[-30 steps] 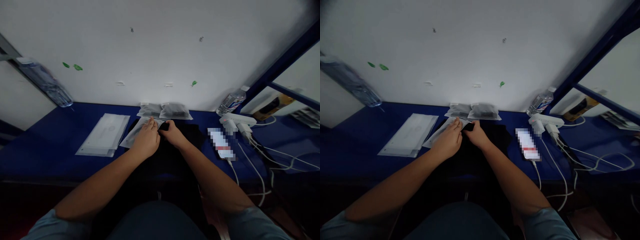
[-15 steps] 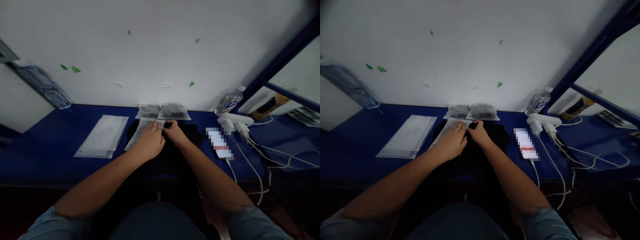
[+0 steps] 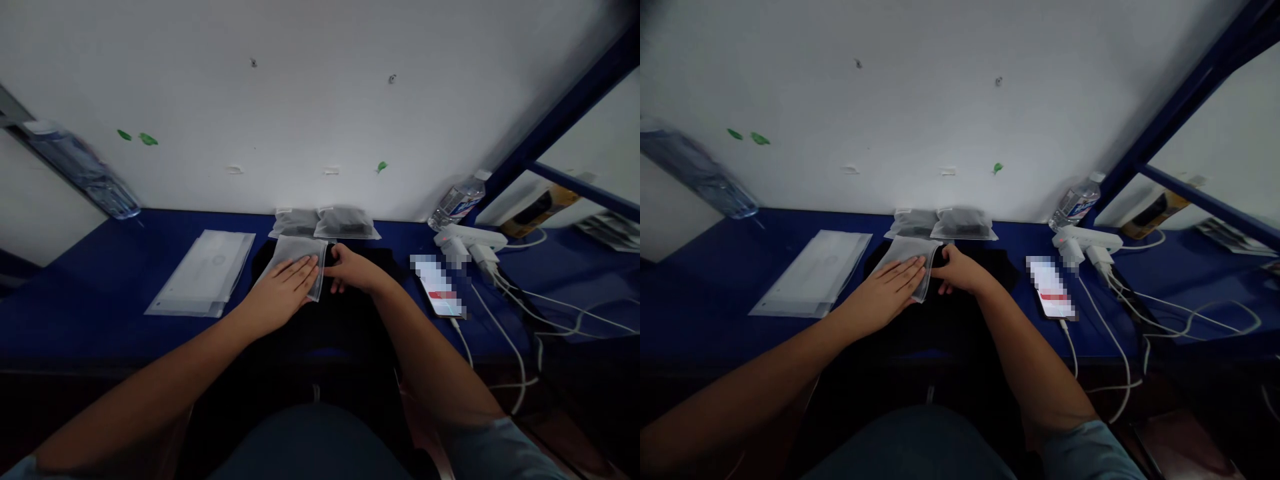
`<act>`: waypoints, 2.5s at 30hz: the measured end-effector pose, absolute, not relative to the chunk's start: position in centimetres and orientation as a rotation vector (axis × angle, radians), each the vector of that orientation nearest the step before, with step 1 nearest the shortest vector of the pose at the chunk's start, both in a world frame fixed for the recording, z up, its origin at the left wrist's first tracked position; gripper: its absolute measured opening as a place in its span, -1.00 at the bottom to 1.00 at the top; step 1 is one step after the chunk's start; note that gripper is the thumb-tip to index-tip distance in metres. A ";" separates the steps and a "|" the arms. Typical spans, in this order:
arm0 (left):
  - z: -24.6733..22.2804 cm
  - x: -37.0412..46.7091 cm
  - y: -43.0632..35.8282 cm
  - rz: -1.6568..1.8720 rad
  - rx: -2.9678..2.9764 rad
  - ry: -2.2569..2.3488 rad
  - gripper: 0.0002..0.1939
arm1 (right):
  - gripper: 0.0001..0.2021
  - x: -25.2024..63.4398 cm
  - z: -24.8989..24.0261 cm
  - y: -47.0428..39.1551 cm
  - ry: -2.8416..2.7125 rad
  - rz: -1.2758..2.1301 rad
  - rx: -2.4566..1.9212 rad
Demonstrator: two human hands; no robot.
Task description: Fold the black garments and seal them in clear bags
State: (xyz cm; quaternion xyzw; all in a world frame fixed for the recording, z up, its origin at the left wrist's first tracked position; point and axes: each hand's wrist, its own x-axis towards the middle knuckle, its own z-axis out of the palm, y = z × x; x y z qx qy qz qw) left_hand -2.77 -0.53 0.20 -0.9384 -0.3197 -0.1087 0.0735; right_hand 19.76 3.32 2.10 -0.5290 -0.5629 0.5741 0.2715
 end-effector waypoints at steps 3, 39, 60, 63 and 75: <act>0.3 -2.4 -0.5 -0.380 -2.801 -0.939 -0.46 | -0.54 19.0 2.2 3.3 -1.376 1.592 -1.361; 5.2 1.0 11.3 -0.354 -2.991 -1.743 -0.73 | -0.67 17.9 -0.6 4.7 -1.314 1.331 -1.294; 3.7 1.9 11.5 -0.803 -3.009 -2.013 -0.86 | -0.95 16.9 -0.5 5.1 -1.468 0.974 -1.328; 3.8 2.3 11.0 -0.815 -2.978 -2.072 -0.85 | -0.80 17.0 -0.5 5.2 -1.399 0.797 -1.474; 3.4 2.3 11.2 -0.708 -3.066 -2.004 -0.89 | -0.79 18.6 -0.3 6.1 -1.530 0.804 -1.503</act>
